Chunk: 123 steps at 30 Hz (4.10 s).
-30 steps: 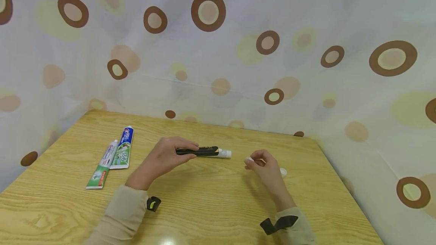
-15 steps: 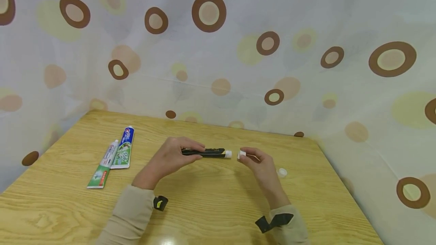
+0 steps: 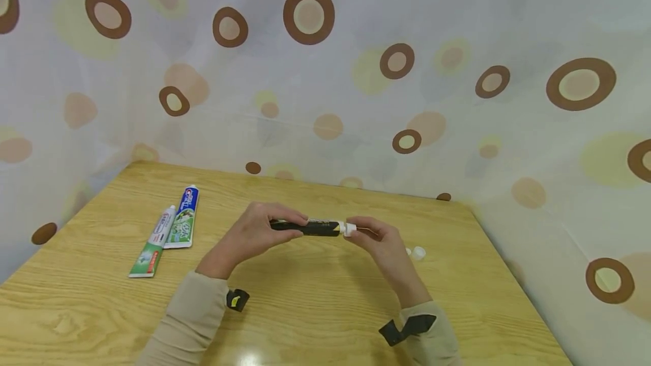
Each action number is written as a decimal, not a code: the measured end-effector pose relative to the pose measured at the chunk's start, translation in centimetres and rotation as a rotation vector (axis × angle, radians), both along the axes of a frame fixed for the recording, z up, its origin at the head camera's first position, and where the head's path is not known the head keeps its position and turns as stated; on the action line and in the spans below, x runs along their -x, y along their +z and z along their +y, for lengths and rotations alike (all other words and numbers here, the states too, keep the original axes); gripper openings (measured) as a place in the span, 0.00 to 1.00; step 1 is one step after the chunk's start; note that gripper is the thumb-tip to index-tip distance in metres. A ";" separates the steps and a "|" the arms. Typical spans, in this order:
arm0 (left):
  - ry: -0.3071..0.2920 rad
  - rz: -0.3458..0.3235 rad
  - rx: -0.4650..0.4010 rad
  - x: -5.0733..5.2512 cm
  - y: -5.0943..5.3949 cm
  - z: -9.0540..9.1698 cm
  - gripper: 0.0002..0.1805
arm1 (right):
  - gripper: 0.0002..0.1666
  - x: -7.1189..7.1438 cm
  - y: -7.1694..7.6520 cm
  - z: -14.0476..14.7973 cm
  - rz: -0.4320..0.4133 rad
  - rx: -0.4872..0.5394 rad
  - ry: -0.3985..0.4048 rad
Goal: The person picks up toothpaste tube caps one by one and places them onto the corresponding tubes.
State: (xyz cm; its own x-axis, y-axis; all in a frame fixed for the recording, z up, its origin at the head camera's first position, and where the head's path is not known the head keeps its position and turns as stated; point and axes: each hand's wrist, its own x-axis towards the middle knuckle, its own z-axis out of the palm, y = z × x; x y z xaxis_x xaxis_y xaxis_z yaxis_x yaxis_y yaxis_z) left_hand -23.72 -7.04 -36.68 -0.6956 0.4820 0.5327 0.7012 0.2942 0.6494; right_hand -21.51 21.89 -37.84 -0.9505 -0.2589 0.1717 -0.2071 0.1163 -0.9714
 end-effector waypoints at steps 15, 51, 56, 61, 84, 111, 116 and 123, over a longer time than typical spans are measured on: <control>-0.030 -0.061 -0.023 -0.3 0.1 0.2 0.11 | 0.25 -0.6 0.8 -0.3 -0.001 0.039 0.006; -0.015 -0.291 -0.029 -0.6 0.3 0.6 0.15 | 0.17 -1.3 1.8 -0.8 0.135 -0.170 -0.061; 0.002 -0.277 -0.020 -0.6 0.2 0.5 0.14 | 0.19 -1.4 1.8 -0.9 0.132 -0.163 -0.051; 0.013 -0.260 -0.010 -0.6 0.3 0.3 0.13 | 0.18 -1.4 1.9 -1.0 0.114 -0.154 -0.045; -0.027 -0.205 -0.015 -0.7 0.4 0.7 0.13 | 0.15 -1.3 1.8 -0.8 0.093 -0.158 -0.060; -0.070 -0.220 -0.022 -0.8 0.5 0.9 0.11 | 0.17 -1.6 1.8 -0.8 0.055 -0.160 -0.013; -0.078 -0.219 -0.016 -0.9 0.5 1.0 0.11 | 0.18 -1.4 1.7 -0.8 0.061 -0.158 -0.025; -0.080 -0.222 -0.018 -0.9 0.5 1.1 0.10 | 0.15 -1.4 1.8 -0.7 0.074 -0.181 -0.048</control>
State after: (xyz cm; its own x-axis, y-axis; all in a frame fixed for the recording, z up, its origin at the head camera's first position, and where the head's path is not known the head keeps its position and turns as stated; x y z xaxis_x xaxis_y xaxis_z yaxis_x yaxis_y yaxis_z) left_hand -22.81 -5.99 -36.14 -0.7566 0.5325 0.3795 0.5609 0.2303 0.7952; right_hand -20.07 21.14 -36.08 -0.9492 -0.2461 0.1961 -0.2668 0.2992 -0.9161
